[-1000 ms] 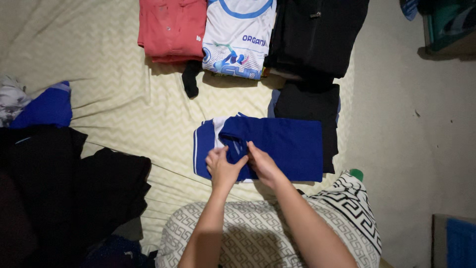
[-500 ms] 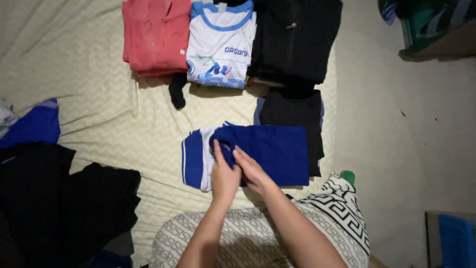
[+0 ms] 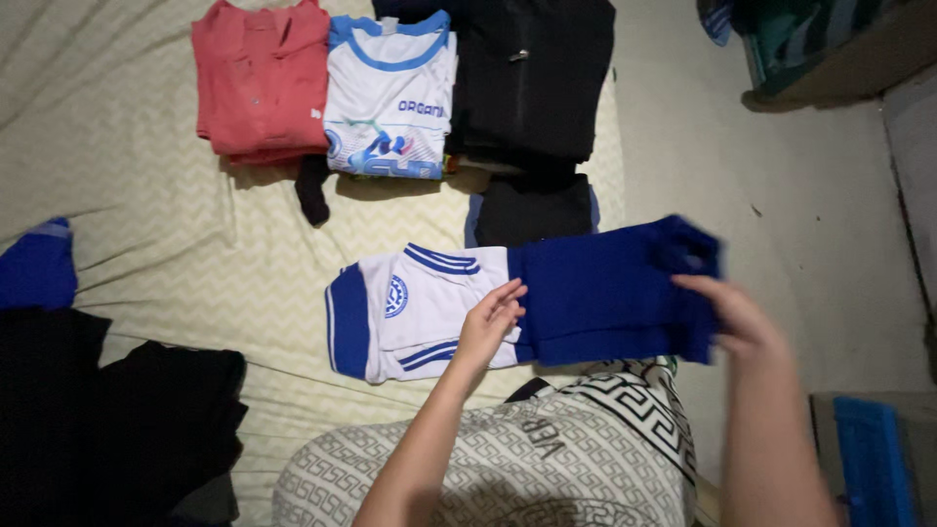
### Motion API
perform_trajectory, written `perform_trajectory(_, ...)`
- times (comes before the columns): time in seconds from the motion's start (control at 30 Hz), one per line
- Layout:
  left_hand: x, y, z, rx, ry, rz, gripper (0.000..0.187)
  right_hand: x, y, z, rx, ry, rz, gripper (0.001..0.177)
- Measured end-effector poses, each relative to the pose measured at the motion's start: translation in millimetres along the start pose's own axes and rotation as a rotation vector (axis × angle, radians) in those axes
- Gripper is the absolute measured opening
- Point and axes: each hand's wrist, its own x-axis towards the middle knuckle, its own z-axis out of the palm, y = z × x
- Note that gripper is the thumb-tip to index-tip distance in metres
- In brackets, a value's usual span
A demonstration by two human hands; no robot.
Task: The person folds several shirts, a jacket, and a pair of pants on a bed, placing each folded item into organized stacks.
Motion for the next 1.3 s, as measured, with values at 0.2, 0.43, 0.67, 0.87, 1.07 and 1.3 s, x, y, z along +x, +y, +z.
perform_trajectory(0.2,25.7,-47.4,-14.8,0.498,0.308,0.348,0.032,-6.6,-26.9,-70.1,-0.047,0.123,-0.059,0.047)
perform_trajectory(0.43,-32.6,20.3,-118.6,1.240,1.384,-0.251,0.109,-6.3,-23.5,-79.8,0.023,0.206,-0.124,0.049)
perform_trajectory(0.67,-8.8,-6.2,-155.0,0.464,0.837,-0.046,0.072,-31.9,-35.0,-49.1,0.062,0.111,-0.159,0.037)
perform_trajectory(0.87,-54.5,77.3,-238.8,0.283,0.727,0.040,0.059,-77.5,-65.4,-41.2,0.293,-0.294,-0.254,0.022)
perform_trajectory(1.07,-127.9,192.2,-292.0,0.347,0.853,0.073,0.064,-22.0,-38.5,-6.6,0.327,-0.330,-0.192,0.024)
perform_trajectory(1.3,-72.8,137.6,-266.2,0.485,0.907,-0.112,0.061,41.3,-2.1,47.2,0.011,0.090,0.078,0.036)
